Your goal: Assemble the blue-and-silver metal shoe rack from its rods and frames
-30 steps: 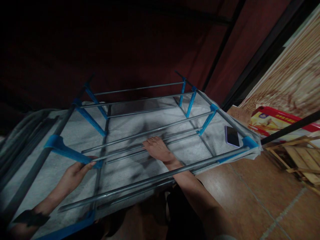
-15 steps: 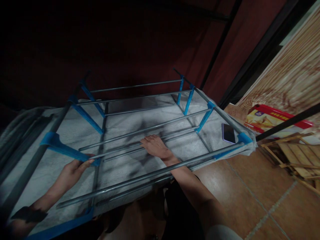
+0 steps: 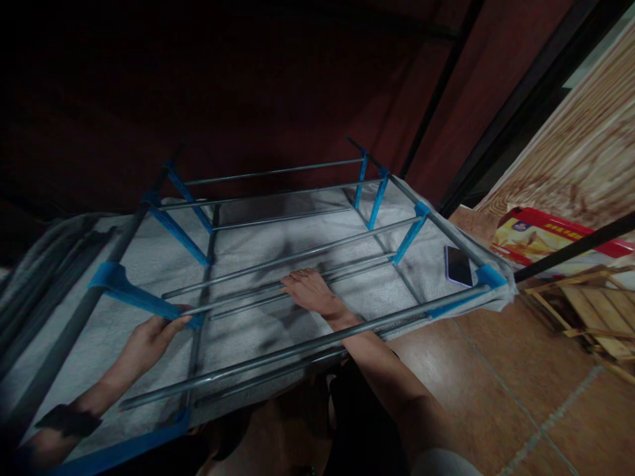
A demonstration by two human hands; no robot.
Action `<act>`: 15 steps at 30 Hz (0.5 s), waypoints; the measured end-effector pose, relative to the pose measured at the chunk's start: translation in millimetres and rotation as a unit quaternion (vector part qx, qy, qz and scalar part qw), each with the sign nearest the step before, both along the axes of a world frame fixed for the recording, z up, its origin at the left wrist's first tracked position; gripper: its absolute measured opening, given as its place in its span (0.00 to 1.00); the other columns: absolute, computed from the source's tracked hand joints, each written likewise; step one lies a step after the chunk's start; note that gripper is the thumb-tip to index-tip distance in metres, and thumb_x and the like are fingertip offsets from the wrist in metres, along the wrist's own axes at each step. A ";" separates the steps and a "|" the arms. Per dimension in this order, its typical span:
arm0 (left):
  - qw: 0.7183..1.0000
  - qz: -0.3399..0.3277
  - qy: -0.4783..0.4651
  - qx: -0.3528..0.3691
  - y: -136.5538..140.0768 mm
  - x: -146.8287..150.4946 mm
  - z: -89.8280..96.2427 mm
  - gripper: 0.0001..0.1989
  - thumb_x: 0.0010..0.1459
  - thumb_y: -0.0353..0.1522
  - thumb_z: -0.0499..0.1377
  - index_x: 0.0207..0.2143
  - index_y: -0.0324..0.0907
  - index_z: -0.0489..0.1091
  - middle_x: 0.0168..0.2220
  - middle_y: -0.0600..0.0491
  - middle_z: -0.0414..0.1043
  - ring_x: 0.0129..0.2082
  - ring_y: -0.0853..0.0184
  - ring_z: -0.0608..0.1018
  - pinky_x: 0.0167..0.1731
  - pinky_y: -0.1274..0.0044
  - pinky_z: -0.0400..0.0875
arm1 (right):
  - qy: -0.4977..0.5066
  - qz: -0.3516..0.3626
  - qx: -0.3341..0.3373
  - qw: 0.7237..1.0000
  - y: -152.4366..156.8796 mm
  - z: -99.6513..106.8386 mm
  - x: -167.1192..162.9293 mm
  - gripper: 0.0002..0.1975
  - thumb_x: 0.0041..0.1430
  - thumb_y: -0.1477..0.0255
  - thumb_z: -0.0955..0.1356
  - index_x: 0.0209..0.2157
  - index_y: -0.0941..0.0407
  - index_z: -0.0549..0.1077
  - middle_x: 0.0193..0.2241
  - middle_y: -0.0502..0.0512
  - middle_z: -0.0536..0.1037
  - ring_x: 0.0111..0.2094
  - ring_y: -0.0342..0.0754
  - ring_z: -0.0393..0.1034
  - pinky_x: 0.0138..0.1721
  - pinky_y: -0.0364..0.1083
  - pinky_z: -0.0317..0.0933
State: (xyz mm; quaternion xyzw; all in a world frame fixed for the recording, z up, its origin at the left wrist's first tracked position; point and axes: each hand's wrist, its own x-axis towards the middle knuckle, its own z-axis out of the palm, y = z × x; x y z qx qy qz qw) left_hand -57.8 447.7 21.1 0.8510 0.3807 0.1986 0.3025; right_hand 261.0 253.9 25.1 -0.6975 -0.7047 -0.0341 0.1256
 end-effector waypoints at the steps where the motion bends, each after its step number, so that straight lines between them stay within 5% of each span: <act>1: 1.000 -0.003 -0.001 0.000 0.3 -0.3 -0.3 0.33 0.49 0.60 0.54 0.39 0.42 0.73 0.34 0.47 0.81 0.36 0.54 0.81 0.37 0.69 0.75 | 0.002 0.000 0.000 1.000 -0.2 0.1 -0.1 0.12 0.69 0.65 0.64 0.43 0.56 0.74 0.38 0.56 0.78 0.41 0.50 0.71 0.45 0.48 0.60; 15: 0.999 -0.018 0.006 -0.037 2.2 -0.2 0.0 0.34 0.48 0.61 0.56 0.39 0.41 0.75 0.36 0.48 0.81 0.39 0.54 0.81 0.42 0.70 0.76 | -0.004 -0.016 0.042 0.999 -0.5 0.7 -2.7 0.09 0.66 0.65 0.66 0.38 0.56 0.75 0.36 0.55 0.78 0.40 0.51 0.71 0.46 0.49 0.60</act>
